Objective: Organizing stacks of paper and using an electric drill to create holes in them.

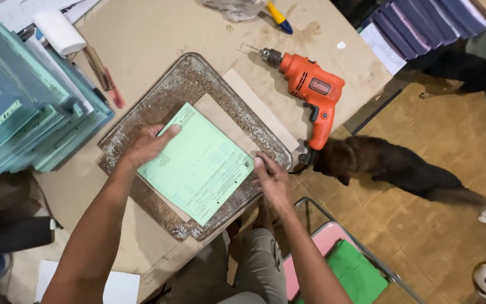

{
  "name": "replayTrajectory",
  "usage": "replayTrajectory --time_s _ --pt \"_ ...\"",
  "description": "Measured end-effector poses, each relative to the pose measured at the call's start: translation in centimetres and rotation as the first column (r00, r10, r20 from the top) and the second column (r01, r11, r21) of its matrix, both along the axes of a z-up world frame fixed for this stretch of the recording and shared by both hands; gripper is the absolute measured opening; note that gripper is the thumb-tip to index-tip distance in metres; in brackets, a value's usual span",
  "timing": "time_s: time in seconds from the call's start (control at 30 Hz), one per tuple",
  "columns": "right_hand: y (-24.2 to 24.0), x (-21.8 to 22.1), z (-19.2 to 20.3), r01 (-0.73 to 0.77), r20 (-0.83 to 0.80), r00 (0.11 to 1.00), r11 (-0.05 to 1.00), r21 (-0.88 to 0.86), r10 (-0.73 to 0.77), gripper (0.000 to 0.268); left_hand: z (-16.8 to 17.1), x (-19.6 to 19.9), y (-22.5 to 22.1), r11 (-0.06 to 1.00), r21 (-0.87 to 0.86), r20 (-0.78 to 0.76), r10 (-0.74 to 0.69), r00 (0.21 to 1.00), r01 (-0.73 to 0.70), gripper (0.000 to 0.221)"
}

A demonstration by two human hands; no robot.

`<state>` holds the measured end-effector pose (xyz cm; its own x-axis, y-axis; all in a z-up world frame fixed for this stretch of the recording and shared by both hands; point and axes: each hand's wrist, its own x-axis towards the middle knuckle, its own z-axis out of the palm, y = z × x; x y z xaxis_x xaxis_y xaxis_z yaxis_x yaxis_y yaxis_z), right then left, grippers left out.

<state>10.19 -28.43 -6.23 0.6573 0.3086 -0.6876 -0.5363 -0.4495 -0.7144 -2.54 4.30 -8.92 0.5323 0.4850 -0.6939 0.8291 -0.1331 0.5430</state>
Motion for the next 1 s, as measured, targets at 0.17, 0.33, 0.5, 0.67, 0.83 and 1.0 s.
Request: replayTrajectory --time_s 0.17,0.33,0.5,0.67,0.83,1.0 --pt "1.4 -1.0 0.0 -0.084 0.208 0.972 0.986 -0.145 0.113 0.048 2.2 0.6 0.0 0.996 0.056 -0.105 -0.061 0.993 0.067 0.063" --pt "1.9 -1.1 0.3 -0.078 0.207 0.971 0.980 -0.182 0.116 0.047 5.3 1.0 -1.2 1.000 -0.009 0.028 0.011 1.000 -0.011 0.053" --pt "1.8 -1.5 -0.3 -0.057 0.233 0.967 0.981 -0.185 0.101 0.039 2.2 -0.2 0.6 0.999 0.023 0.057 -0.037 0.998 0.036 0.059" --pt "1.3 -1.6 -1.9 -0.086 0.239 0.961 0.972 -0.220 0.139 0.037 3.8 0.1 0.4 0.998 0.021 0.062 -0.059 0.996 0.058 0.065" --pt "1.0 -1.4 -3.8 -0.087 0.267 0.951 0.963 -0.256 0.157 0.035 3.4 0.3 0.8 0.998 0.014 0.123 -0.066 0.990 0.065 0.065" --pt "-0.3 -1.7 -5.6 -0.085 0.324 0.936 0.981 -0.173 0.138 0.042 0.2 0.2 0.9 0.997 -0.014 0.153 -0.071 0.986 0.074 0.067"
